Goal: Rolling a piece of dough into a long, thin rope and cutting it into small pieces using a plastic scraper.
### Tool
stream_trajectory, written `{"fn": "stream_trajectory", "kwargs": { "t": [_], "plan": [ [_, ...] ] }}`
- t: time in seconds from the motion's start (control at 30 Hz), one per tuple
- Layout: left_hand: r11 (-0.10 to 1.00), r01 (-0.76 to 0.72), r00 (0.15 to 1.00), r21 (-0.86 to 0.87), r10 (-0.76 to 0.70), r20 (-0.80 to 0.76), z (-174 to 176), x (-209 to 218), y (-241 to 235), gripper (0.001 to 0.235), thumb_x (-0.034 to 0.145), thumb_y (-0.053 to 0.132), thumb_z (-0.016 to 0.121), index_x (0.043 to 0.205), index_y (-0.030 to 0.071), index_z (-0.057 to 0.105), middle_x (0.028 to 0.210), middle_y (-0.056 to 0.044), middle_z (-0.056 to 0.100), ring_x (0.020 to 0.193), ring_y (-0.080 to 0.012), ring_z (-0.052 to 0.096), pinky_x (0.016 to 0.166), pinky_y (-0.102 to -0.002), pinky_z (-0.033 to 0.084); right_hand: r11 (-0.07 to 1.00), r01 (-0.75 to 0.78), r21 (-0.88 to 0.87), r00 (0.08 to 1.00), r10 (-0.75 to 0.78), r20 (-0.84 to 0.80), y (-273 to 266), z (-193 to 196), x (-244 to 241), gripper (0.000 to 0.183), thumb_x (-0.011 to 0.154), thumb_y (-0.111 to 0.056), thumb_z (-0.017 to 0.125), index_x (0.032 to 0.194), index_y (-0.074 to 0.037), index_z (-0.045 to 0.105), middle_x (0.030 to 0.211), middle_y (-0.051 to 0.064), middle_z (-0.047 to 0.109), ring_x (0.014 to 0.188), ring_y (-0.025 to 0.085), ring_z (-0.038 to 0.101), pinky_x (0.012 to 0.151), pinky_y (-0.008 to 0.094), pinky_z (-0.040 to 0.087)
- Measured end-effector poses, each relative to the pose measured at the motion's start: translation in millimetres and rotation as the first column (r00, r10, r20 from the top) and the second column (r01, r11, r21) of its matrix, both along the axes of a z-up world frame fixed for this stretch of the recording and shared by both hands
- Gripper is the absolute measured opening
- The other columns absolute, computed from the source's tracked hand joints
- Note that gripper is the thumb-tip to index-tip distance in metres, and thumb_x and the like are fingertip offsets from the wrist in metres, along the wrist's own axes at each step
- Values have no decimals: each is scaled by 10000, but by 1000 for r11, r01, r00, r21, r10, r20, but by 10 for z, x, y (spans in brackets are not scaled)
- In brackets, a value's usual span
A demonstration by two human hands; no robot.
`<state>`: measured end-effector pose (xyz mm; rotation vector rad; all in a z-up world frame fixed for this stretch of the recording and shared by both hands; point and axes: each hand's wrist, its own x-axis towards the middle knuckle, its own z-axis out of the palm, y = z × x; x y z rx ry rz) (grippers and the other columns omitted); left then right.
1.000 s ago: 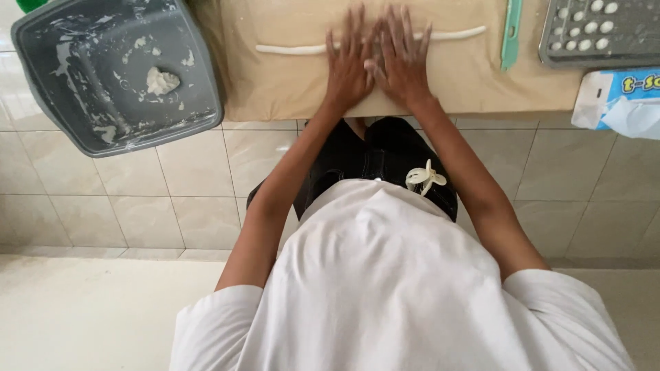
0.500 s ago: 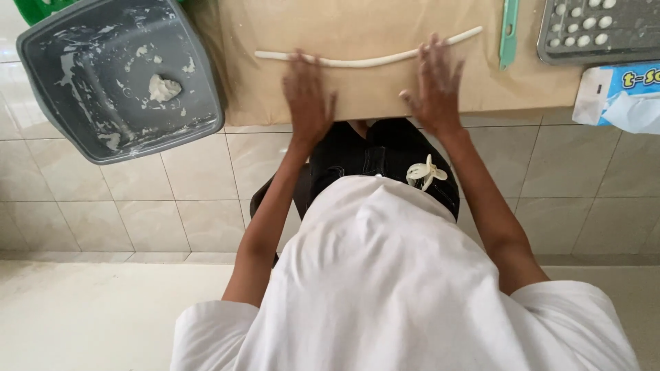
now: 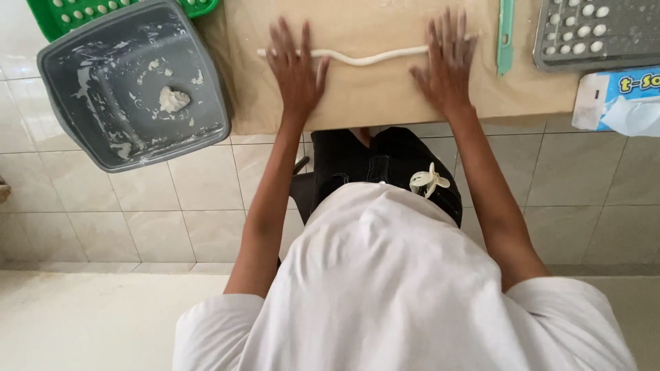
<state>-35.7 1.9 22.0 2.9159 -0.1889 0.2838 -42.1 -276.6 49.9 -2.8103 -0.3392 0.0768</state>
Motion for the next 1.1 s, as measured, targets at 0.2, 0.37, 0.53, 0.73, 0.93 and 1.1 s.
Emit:
{"fn": "stream_trajectory", "kwargs": {
  "t": [0.2, 0.37, 0.53, 0.73, 0.93, 1.1],
  "plan": [
    [1000, 5, 963, -6, -7, -271, 326, -668, 143, 595, 924, 424, 414, 1404, 197, 146, 1435, -142, 0, 1326, -356, 2, 1000, -561, 203, 999, 25, 44, 995, -20, -98, -230, 102, -591, 662, 881, -592, 157, 1399, -187, 78, 1445, 70, 32, 1333, 312, 43, 1011, 618, 28],
    [998, 14, 997, 67, -9, -82, 154, -380, 311, 600, 972, 425, 372, 1405, 104, 107, 1437, -151, 35, 1345, -320, 83, 1035, -470, 283, 998, 61, -31, 997, -63, -37, -311, 106, -236, 715, 904, -575, 164, 1386, -52, 95, 1432, 163, 85, 1337, 316, 92, 1031, 560, 64],
    [999, -26, 997, -35, 23, -72, -27, -107, 363, 572, 983, 439, 341, 1414, 167, 81, 1457, -87, 27, 1371, -249, 77, 1100, -423, 210, 999, 27, 44, 999, -28, 18, -310, -5, 138, 808, 891, -608, 137, 1345, 56, 214, 1379, 255, 216, 1276, 395, 183, 974, 558, -6],
    [999, -22, 995, -45, 18, -99, 202, -639, 384, 598, 965, 463, 341, 1408, 144, 96, 1444, -136, 19, 1357, -309, 47, 1094, -431, 199, 997, 77, -32, 997, -77, -14, -384, 43, -412, 777, 863, -648, 152, 1390, -84, 63, 1448, 117, 70, 1354, 295, 84, 1052, 550, 16],
    [997, -73, 964, 10, 73, -255, 326, -1087, 375, 624, 927, 434, 386, 1396, 123, 117, 1432, -164, 33, 1344, -297, 33, 1085, -443, 140, 987, 146, -62, 976, -154, -152, -399, 79, -781, 781, 849, -643, 148, 1395, -93, 59, 1443, 121, 25, 1351, 279, 43, 997, 622, 0],
    [985, -139, 966, 106, 159, -202, 0, -557, 384, 668, 926, 522, 364, 1395, 123, 103, 1431, -165, 73, 1338, -319, 58, 1061, -507, 174, 968, 183, -172, 976, -200, -84, -305, 49, -253, 719, 937, -599, 260, 1402, -89, 59, 1455, 117, 45, 1377, 290, 85, 1001, 605, -25]
  ]
}}
